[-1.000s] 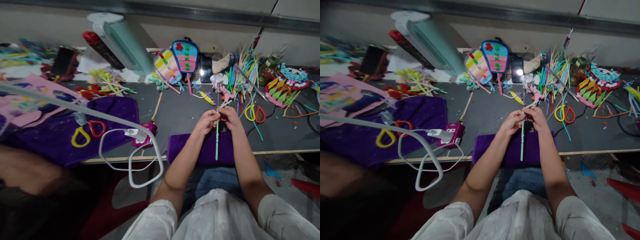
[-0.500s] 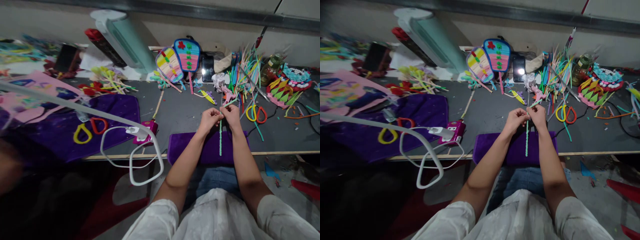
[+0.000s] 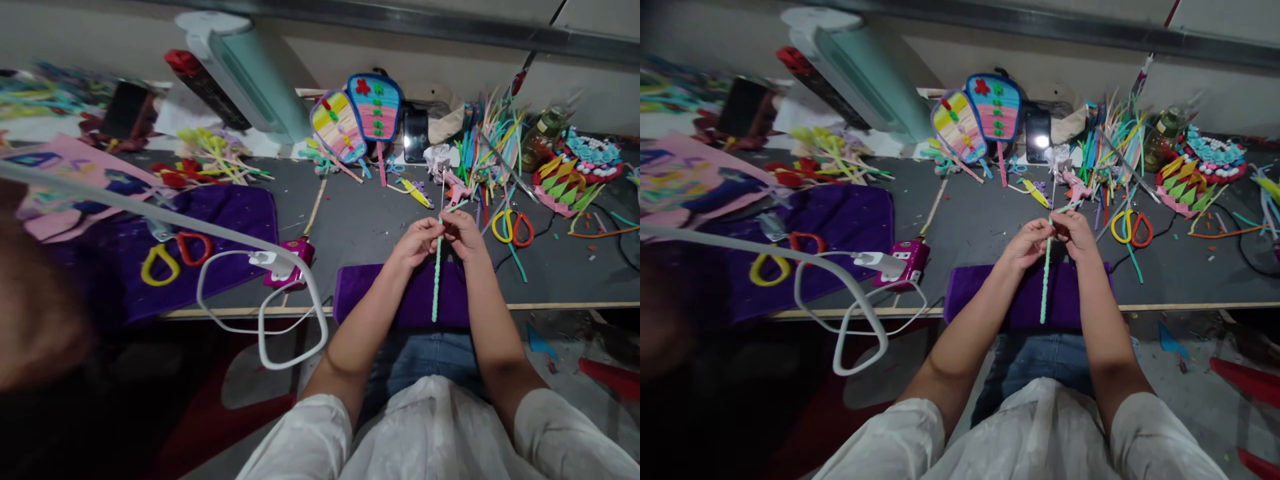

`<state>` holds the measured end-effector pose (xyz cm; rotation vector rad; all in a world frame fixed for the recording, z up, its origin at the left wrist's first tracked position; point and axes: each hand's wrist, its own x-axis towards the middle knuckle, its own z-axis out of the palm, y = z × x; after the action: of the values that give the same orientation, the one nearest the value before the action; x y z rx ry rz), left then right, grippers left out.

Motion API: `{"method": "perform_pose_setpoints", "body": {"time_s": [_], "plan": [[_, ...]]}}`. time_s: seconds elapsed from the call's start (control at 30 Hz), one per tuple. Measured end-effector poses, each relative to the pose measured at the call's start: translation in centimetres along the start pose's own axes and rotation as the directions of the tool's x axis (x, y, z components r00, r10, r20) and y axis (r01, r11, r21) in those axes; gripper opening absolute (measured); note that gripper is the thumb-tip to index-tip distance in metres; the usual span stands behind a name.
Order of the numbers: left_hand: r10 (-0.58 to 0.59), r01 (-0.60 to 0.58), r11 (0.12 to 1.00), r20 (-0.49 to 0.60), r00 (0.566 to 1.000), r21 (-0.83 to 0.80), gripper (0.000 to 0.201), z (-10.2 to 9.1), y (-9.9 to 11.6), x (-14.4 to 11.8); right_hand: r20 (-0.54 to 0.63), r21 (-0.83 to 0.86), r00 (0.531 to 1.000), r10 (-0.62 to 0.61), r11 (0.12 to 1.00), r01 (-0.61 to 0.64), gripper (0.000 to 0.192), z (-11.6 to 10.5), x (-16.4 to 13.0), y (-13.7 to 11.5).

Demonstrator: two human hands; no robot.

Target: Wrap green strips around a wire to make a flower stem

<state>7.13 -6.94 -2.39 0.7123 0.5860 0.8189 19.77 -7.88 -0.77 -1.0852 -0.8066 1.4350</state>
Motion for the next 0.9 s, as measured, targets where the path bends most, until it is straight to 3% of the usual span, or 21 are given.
{"method": "perform_pose_setpoints", "body": {"time_s": [0.07,0.17,0.33,0.5,0.63,0.77,0.9], "plan": [[-0.041,0.042,0.999,0.039,0.998,-0.014,0.039,0.0,0.1,-0.1,-0.001,-0.001,1.0,0.0,1.0,0.0,0.027,0.0,0.0,0.0],[-0.038,0.038,0.999,0.02,0.999,0.028,0.036,0.0,0.1,0.0,-0.096,-0.07,0.995,-0.04,0.997,0.033,0.024,0.1,0.2,0.3],[0.099,-0.076,0.972,-0.094,0.991,0.222,0.036,0.3,-0.4,0.3,-0.252,-0.31,0.929,-0.27,0.932,0.187,0.017,-0.2,0.9,1.1],[0.248,-0.148,0.901,-0.205,0.947,0.409,0.031,0.5,-0.8,0.5,-0.232,-0.542,0.895,-0.381,0.815,0.206,0.018,-0.4,1.3,1.7],[0.189,-0.128,0.946,-0.186,0.964,0.298,0.033,0.3,-0.5,0.4,-0.185,-0.408,0.919,-0.347,0.878,0.249,0.02,-0.2,1.0,1.4],[0.092,-0.078,0.99,-0.122,0.988,0.113,0.038,0.1,-0.1,0.3,-0.144,-0.165,0.98,-0.136,0.98,0.111,0.024,0.0,0.5,0.7],[-0.037,0.037,0.999,0.012,0.999,-0.021,0.043,-0.2,0.0,0.2,-0.026,-0.003,1.0,-0.017,1.0,0.017,0.026,-0.1,0.2,0.3]]}}
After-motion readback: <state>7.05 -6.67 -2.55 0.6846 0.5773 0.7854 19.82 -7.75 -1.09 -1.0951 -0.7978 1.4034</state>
